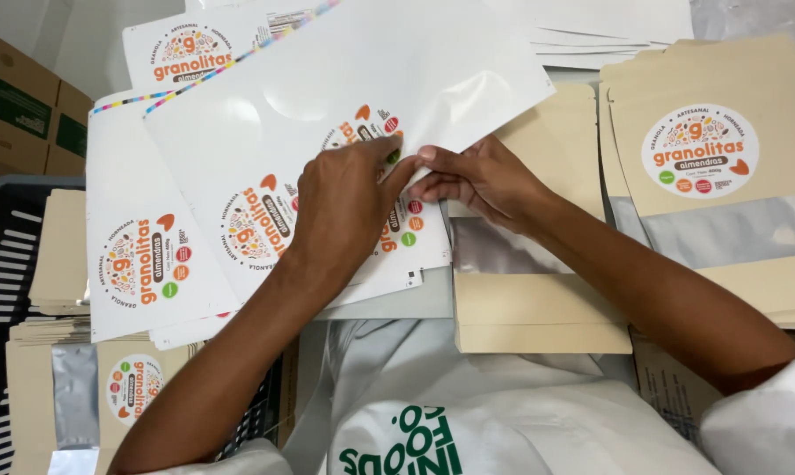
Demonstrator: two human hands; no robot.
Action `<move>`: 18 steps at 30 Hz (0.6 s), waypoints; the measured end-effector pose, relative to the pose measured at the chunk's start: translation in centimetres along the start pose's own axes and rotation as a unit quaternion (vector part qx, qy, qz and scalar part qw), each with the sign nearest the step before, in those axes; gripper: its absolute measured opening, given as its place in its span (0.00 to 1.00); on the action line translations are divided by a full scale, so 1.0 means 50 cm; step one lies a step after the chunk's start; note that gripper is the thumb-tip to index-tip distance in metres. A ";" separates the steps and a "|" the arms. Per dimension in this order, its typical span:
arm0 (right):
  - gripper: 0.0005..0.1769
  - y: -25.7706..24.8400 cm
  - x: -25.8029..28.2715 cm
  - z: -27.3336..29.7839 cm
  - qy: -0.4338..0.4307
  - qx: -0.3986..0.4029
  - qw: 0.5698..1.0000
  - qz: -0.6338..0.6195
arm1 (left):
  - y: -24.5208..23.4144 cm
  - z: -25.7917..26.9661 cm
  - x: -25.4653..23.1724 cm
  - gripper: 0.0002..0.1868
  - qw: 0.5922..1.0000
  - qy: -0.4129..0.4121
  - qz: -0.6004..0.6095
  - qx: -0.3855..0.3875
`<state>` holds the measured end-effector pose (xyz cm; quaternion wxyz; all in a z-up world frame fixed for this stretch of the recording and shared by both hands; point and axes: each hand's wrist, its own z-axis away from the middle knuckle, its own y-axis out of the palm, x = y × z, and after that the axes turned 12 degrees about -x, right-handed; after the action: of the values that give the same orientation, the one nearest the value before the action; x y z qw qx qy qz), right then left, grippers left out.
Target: Peel labels from a sheet and apply them to packaging bags
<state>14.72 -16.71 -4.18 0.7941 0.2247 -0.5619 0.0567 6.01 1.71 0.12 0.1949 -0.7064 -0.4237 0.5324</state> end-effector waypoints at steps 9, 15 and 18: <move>0.17 0.038 0.039 -0.035 -0.054 0.031 0.997 0.041 | -0.029 -0.024 0.070 0.08 0.975 -0.087 0.164 -0.122; 0.20 0.044 0.058 -0.092 0.039 -0.079 0.989 0.120 | -0.187 -0.091 0.326 0.05 0.941 -0.091 0.182 -0.271; 0.18 0.057 0.067 -0.098 0.055 -0.062 0.982 0.171 | -0.245 -0.090 0.403 0.11 0.928 0.057 0.065 -0.362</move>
<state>19.19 -12.68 -1.59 0.8149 0.0719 -0.5496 0.1694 6.86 25.64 -1.20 -0.0850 -0.7842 -0.5291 0.3128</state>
